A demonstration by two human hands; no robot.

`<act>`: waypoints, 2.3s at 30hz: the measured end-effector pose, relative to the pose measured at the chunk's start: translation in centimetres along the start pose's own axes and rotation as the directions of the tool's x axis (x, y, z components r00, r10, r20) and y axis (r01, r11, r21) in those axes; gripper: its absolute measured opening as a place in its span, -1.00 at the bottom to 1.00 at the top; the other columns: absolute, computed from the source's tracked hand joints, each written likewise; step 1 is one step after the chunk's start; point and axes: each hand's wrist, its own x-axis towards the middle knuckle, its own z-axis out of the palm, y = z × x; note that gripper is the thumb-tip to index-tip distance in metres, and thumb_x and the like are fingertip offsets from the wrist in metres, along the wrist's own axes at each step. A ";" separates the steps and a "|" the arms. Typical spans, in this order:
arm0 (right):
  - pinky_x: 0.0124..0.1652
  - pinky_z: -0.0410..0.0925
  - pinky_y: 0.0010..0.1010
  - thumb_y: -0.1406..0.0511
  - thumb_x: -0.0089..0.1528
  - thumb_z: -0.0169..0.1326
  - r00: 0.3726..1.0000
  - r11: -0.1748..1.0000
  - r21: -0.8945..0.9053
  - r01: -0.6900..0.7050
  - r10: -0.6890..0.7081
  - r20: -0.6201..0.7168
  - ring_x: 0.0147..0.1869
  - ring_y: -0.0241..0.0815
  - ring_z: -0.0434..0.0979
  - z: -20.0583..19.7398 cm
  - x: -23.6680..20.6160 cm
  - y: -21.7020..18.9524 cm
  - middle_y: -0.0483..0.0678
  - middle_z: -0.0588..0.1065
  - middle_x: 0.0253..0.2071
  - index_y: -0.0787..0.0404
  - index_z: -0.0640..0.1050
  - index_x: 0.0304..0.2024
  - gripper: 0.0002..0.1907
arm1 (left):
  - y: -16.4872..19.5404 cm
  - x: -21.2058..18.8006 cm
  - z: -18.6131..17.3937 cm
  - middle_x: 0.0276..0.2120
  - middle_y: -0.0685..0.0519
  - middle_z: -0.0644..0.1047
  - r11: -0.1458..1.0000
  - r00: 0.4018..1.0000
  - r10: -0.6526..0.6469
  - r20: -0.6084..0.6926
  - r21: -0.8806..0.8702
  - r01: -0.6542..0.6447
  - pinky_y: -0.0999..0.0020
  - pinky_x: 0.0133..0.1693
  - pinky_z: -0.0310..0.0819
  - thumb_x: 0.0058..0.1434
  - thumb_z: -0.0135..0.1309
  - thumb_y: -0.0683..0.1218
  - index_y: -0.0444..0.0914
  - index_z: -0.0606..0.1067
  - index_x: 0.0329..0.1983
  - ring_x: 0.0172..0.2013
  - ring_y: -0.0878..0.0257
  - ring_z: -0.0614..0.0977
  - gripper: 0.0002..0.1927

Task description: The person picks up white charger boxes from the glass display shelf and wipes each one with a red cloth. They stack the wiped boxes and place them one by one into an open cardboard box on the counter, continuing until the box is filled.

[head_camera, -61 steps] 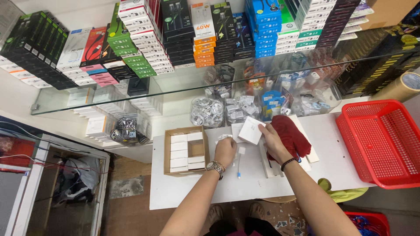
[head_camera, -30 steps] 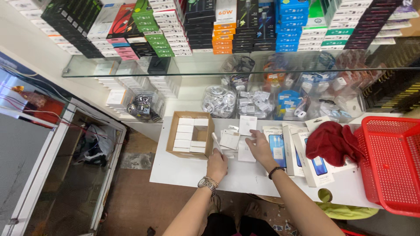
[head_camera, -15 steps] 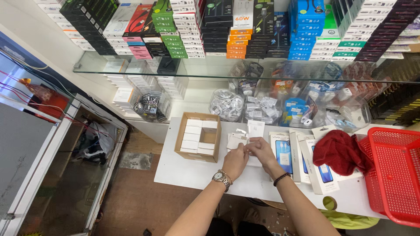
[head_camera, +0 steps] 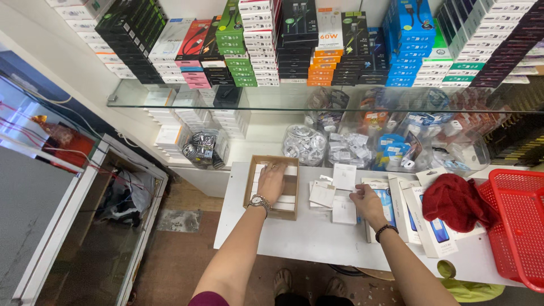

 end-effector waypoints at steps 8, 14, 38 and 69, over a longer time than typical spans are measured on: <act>-0.18 0.49 -0.36 0.20 0.24 0.15 0.986 0.957 0.249 -0.148 0.123 0.113 -0.18 -0.18 0.62 -1.7 -0.8 -6.4 -0.04 0.62 -0.14 0.15 0.55 0.11 -0.61 | 0.3 -0.2 2.5 0.11 -0.19 0.48 0.990 0.993 -0.070 0.096 0.125 0.057 -0.07 0.22 0.18 0.01 0.12 -0.26 -0.25 0.41 0.21 0.20 -0.14 0.41 -0.39; -0.15 0.50 -0.32 0.24 0.27 0.10 0.998 0.969 0.246 0.026 -0.039 0.048 -0.18 -0.14 0.66 -1.4 -0.5 -13.0 -0.01 0.64 -0.18 0.20 0.54 0.09 -0.65 | -1.1 1.4 4.6 0.04 -0.15 0.54 0.984 0.997 0.047 -0.063 0.173 -0.035 0.01 0.18 0.26 0.14 0.09 -0.24 -0.26 0.48 -0.01 0.13 -0.05 0.49 -0.68; -0.01 0.44 -0.43 0.10 0.19 0.23 0.981 0.796 0.592 0.123 -0.186 0.046 0.03 -0.30 0.59 -5.7 -1.3 -14.5 -0.04 0.63 -0.04 0.26 0.42 0.09 -0.45 | 9.1 7.4 -8.4 -0.09 -0.07 0.57 0.661 0.984 -0.056 -0.168 -0.745 -0.089 0.23 -0.07 0.52 0.38 -0.01 -0.09 -0.26 0.30 0.27 -0.08 0.09 0.64 -0.58; 0.26 0.24 -0.16 0.33 0.16 0.12 0.760 0.729 -0.255 0.635 -0.530 0.376 0.25 0.10 0.40 1.2 -3.3 -19.7 -0.03 0.55 0.09 0.13 0.49 0.14 -0.54 | 0.6 -0.6 0.0 -0.19 -0.13 0.65 0.985 0.823 0.116 0.555 0.041 -0.167 0.01 0.17 0.30 -0.03 0.35 0.02 -0.25 0.53 0.00 -0.05 -0.01 0.65 -0.47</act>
